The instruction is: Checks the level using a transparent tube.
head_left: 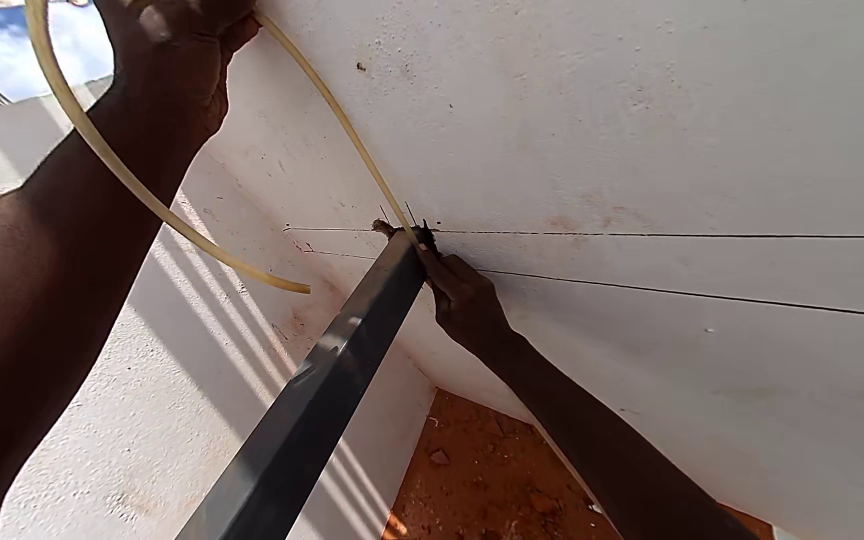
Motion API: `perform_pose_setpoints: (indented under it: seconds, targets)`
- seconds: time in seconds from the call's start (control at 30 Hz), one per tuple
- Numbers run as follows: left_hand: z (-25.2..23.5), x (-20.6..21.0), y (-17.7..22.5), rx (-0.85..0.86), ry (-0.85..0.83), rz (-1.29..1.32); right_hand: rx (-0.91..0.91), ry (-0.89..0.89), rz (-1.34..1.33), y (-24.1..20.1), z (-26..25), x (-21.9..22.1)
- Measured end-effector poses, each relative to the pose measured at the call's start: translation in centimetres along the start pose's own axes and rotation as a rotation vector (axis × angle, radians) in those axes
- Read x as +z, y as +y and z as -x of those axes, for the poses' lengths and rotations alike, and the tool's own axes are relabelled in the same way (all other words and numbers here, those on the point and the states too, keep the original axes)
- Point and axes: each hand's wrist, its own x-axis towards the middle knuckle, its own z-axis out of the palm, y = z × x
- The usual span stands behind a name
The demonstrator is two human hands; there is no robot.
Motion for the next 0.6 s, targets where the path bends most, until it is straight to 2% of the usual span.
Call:
perform_pose_setpoints:
  seconds: [0.1, 0.23, 0.4, 0.47, 0.6]
  targets:
    - [3.0, 1.6, -0.2, -0.108, 0.051, 0.077, 0.014, 0.0, -0.006, -0.1, 0.0, 0.1]
    - [8.2, 3.0, -1.7, -0.238, -0.044, -0.121, 0.022, 0.008, -0.022, 0.0, 0.0, 0.0]
    - [12.8, 4.1, -2.6, -0.521, -0.237, -0.199, 0.045, 0.002, -0.029, -0.3, -0.1, 0.1]
    - [13.7, 4.4, -2.3, -0.539, -0.329, -0.236, 0.05, 0.004, -0.036, -0.3, -0.1, 0.1]
    - [14.6, 5.3, -2.6, -0.459, -0.485, -0.35, 0.059, -0.002, -0.048, -0.4, 0.1, -0.1]
